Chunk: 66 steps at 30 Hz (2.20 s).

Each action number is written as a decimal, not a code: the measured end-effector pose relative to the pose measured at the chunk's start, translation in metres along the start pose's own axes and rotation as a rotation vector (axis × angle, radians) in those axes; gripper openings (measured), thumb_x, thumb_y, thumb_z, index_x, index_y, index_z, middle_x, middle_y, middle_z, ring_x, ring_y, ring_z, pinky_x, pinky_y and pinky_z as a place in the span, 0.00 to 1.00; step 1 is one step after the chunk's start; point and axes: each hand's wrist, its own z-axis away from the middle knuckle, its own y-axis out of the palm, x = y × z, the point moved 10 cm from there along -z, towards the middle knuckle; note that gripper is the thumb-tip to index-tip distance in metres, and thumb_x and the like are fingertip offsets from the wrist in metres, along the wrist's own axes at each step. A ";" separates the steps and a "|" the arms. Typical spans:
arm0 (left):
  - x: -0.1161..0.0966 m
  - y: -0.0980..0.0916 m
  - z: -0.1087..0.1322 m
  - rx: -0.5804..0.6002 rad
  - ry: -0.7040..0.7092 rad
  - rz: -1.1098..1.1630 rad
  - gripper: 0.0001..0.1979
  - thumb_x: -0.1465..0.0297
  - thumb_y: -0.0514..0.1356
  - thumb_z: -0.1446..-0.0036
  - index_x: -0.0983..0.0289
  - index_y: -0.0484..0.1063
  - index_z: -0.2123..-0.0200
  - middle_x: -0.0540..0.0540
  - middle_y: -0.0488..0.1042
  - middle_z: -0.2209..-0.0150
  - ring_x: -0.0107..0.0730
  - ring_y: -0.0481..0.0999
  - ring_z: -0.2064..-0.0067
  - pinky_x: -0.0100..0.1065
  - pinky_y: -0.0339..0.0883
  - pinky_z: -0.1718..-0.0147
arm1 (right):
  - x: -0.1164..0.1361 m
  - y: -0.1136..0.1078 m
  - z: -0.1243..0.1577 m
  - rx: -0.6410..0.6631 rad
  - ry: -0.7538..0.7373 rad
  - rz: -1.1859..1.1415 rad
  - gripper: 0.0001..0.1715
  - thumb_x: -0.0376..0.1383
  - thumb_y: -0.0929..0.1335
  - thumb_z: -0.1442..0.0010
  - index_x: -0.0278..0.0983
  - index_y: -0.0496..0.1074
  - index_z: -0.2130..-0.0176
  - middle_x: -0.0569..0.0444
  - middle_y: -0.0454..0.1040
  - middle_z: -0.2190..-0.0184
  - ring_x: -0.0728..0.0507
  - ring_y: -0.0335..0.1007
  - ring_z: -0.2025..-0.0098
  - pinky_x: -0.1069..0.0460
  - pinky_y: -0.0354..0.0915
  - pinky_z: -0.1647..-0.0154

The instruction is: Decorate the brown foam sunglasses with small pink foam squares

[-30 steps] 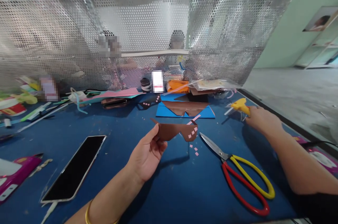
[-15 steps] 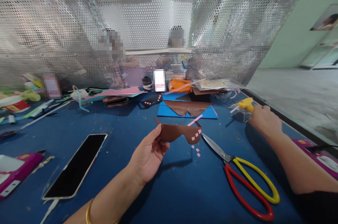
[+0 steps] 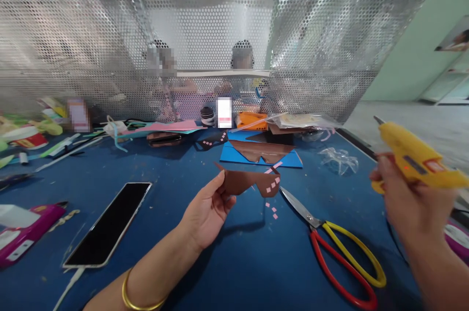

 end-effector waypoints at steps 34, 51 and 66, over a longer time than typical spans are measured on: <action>0.020 0.025 0.017 0.167 -0.112 0.002 0.14 0.78 0.56 0.37 0.68 0.77 0.73 0.54 0.79 0.76 0.25 0.78 0.75 0.23 0.71 0.78 | 0.102 0.081 0.192 0.577 -0.503 -0.243 0.12 0.47 0.68 0.38 0.43 0.67 0.58 0.58 0.75 0.65 0.49 0.75 0.69 0.58 0.70 0.70; 0.022 0.013 0.010 0.119 -0.099 -0.025 0.11 0.76 0.57 0.36 0.67 0.79 0.68 0.52 0.80 0.72 0.24 0.78 0.74 0.24 0.73 0.78 | 0.094 0.083 0.194 0.575 -0.379 -0.237 0.13 0.49 0.67 0.37 0.44 0.67 0.61 0.60 0.74 0.67 0.49 0.74 0.71 0.57 0.68 0.71; 0.022 0.012 0.011 0.122 -0.105 -0.026 0.10 0.76 0.58 0.37 0.67 0.78 0.68 0.53 0.79 0.72 0.24 0.78 0.73 0.24 0.72 0.77 | 0.092 0.082 0.194 0.559 -0.369 -0.233 0.14 0.50 0.67 0.38 0.43 0.67 0.63 0.59 0.75 0.68 0.49 0.74 0.71 0.57 0.68 0.72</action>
